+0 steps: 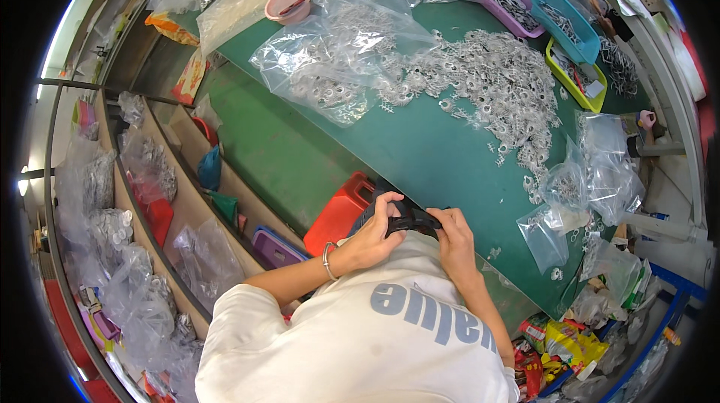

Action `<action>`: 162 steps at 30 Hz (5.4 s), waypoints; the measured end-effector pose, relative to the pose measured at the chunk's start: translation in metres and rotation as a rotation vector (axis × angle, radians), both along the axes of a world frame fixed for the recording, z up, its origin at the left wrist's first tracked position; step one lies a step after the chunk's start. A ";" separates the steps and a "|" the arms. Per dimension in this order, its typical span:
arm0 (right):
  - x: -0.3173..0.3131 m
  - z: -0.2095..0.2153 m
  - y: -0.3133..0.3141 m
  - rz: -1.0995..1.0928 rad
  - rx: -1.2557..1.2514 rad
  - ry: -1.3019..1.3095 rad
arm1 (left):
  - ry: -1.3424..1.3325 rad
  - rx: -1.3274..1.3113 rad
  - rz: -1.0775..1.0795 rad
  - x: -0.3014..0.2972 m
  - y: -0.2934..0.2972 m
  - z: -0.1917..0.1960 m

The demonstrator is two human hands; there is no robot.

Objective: The person assembles small silver-colored metal components by hand, joining them together and gathering them on a green table surface.

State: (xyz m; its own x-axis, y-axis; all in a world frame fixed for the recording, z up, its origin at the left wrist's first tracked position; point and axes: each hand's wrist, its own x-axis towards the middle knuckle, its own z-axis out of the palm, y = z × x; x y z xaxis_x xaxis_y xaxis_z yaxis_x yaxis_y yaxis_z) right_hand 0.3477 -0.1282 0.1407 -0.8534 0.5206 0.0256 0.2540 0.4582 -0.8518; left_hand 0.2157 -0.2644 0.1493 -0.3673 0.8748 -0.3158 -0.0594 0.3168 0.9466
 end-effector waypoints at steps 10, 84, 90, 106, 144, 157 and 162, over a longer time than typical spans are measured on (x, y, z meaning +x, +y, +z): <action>0.001 -0.004 0.005 0.089 0.019 0.047 | -0.099 0.048 -0.165 -0.007 -0.004 -0.004; 0.108 -0.138 -0.013 0.418 -0.095 -0.361 | 0.275 0.025 -0.760 -0.077 0.018 -0.083; 0.068 -0.176 -0.009 0.652 -0.004 -0.449 | 0.540 -0.002 -0.834 -0.119 -0.005 -0.154; 0.010 0.128 -0.040 0.048 1.018 0.918 | 0.397 1.633 -0.223 -0.125 0.033 0.073; 0.047 0.086 -0.171 0.217 1.175 1.016 | 0.543 1.960 -0.118 -0.132 -0.079 0.018; 0.001 -0.291 -0.081 0.025 0.598 -0.437 | 0.763 0.406 -0.757 -0.098 -0.034 -0.308; -0.020 -0.314 -0.073 -0.294 0.499 -0.575 | 0.778 0.412 -0.976 -0.122 -0.040 -0.309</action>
